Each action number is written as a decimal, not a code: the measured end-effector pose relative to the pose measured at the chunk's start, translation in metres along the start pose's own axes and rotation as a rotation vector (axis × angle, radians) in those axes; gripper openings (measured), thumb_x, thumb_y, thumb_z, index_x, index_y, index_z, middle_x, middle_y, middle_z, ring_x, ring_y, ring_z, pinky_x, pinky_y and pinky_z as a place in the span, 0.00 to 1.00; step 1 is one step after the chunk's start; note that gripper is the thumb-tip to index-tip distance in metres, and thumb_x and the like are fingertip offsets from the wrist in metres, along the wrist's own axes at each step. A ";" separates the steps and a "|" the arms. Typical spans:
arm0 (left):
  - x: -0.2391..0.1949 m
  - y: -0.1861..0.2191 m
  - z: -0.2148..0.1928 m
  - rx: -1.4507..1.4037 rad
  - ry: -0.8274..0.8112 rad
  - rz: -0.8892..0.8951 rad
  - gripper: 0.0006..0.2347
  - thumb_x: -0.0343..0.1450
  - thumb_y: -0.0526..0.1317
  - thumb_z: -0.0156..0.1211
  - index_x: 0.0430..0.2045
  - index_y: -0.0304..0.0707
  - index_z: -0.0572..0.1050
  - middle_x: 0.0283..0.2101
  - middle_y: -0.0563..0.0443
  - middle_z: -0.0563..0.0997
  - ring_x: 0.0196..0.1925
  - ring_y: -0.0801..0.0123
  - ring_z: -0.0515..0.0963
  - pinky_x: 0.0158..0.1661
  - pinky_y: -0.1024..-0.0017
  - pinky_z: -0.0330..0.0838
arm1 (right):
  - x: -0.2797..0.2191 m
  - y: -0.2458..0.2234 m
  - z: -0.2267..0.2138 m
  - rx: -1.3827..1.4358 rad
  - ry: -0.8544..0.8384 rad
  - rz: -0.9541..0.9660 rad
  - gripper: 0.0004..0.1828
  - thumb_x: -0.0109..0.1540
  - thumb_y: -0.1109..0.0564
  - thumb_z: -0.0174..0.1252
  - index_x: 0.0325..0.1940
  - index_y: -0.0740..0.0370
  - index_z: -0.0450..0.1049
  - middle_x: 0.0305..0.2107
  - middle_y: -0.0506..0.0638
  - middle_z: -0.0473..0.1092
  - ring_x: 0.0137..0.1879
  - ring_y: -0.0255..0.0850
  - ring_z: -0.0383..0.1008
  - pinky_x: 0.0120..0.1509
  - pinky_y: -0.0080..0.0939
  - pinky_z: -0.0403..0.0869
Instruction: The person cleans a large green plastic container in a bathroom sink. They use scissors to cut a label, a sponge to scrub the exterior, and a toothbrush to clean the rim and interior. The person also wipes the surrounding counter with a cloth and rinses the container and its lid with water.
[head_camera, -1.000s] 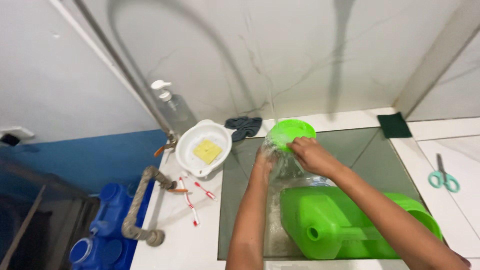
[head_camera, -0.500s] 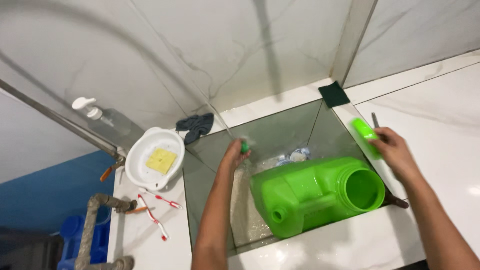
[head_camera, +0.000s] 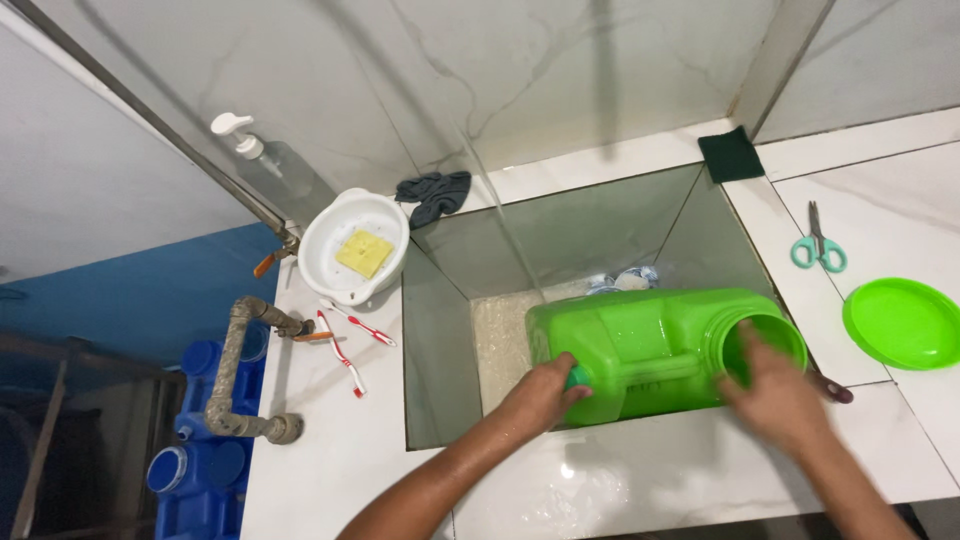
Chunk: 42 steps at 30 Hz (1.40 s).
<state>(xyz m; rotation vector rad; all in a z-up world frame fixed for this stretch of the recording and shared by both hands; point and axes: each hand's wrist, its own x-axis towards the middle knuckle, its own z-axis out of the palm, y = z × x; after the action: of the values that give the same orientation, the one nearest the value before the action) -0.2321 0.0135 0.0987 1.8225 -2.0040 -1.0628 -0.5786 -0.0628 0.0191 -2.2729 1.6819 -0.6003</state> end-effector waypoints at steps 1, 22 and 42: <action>0.000 0.001 0.004 0.011 -0.002 -0.065 0.20 0.76 0.48 0.58 0.49 0.24 0.69 0.36 0.26 0.81 0.41 0.42 0.83 0.45 0.53 0.78 | -0.002 -0.024 0.009 -0.010 -0.052 -0.162 0.55 0.49 0.46 0.68 0.72 0.75 0.54 0.47 0.74 0.69 0.46 0.65 0.75 0.49 0.58 0.76; 0.037 -0.101 -0.023 0.332 0.495 0.001 0.15 0.72 0.38 0.49 0.52 0.30 0.69 0.53 0.29 0.77 0.56 0.39 0.78 0.55 0.51 0.73 | 0.198 -0.142 0.086 -0.393 0.146 -0.457 0.54 0.52 0.43 0.67 0.74 0.74 0.56 0.37 0.56 0.75 0.30 0.45 0.79 0.31 0.45 0.78; 0.059 -0.117 0.005 0.169 0.817 0.137 0.31 0.67 0.47 0.64 0.59 0.21 0.63 0.46 0.18 0.78 0.48 0.30 0.79 0.49 0.45 0.73 | 0.231 -0.205 0.130 -0.198 -0.337 -0.807 0.48 0.52 0.46 0.63 0.69 0.72 0.55 0.40 0.61 0.76 0.37 0.52 0.80 0.39 0.50 0.79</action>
<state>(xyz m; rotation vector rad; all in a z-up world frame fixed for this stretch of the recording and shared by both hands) -0.1572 -0.0356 0.0030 1.7487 -1.6814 -0.0530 -0.2861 -0.2265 0.0337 -2.9625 0.6546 -0.1589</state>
